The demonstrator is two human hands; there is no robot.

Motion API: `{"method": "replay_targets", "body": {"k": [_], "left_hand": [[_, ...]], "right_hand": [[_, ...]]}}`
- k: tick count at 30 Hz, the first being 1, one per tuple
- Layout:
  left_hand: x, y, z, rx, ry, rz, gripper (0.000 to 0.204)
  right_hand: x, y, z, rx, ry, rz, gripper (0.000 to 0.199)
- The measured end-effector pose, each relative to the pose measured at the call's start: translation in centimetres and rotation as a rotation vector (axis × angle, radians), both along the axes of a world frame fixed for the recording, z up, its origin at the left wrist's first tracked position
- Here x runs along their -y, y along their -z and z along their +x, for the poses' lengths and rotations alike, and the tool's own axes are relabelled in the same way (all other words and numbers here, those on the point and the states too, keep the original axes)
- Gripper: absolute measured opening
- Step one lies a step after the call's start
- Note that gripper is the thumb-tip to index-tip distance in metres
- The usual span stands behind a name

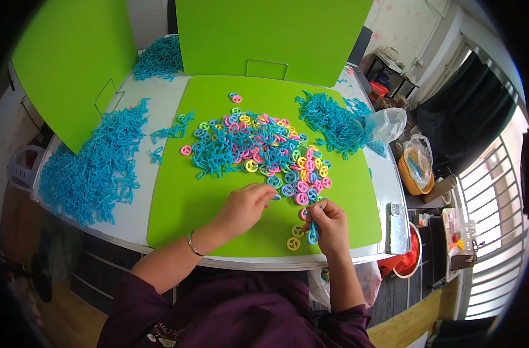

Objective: The recorder is picking up and connecting small colorful circular plastic toy parts on a green surface.

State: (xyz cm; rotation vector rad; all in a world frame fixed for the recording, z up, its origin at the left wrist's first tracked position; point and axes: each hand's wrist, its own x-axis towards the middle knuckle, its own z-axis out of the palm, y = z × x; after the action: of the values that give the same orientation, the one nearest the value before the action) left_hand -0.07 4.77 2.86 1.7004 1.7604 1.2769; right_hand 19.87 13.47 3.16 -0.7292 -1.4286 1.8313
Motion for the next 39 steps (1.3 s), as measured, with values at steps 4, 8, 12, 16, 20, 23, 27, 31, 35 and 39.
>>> {"method": "replay_targets", "body": {"k": [4, 8, 12, 16, 20, 23, 27, 31, 35, 39], "left_hand": [[0.7, -0.6, 0.2, 0.942, 0.183, -0.151, 0.015], [1.4, -1.4, 0.7, 0.914, 0.224, -0.124, 0.013], [2.2, -0.6, 0.5, 0.625, 0.14, 0.06, 0.012], [2.4, -0.9, 0.7, 0.326, 0.059, 0.328, 0.017], [2.3, -0.2, 0.5, 0.291, 0.048, 0.353, 0.02], [2.1, 0.1, 0.3, 0.404, 0.085, 0.297, 0.019], [2.0, -0.1, 0.7, 0.51, 0.089, 0.243, 0.016], [1.7, -0.4, 0.6, 0.63, 0.08, 0.097, 0.014], [1.7, -1.9, 0.1, 0.978, 0.114, -0.078, 0.015], [2.0, -1.8, 0.1, 0.957, 0.123, -0.071, 0.016]], "right_hand": [[0.4, -1.1, -1.9, -0.034, -0.003, -0.204, 0.012], [1.1, -1.3, -3.9, -0.093, -0.067, -0.29, 0.013], [2.3, -1.5, -5.0, -0.093, -0.038, -0.279, 0.018], [2.8, -1.3, -5.5, -0.163, 0.004, -0.233, 0.018], [2.7, -1.2, -4.9, -0.185, -0.095, -0.266, 0.015], [2.6, -1.1, -4.8, -0.193, -0.12, -0.271, 0.016], [2.9, -0.5, -5.3, -0.144, -0.013, -0.092, 0.02], [2.9, -0.2, -5.2, -0.179, -0.018, -0.11, 0.018], [3.5, 0.0, -5.1, -0.111, 0.068, 0.189, 0.014], [3.9, 0.9, -5.4, -0.027, 0.203, 0.373, 0.018]]}}
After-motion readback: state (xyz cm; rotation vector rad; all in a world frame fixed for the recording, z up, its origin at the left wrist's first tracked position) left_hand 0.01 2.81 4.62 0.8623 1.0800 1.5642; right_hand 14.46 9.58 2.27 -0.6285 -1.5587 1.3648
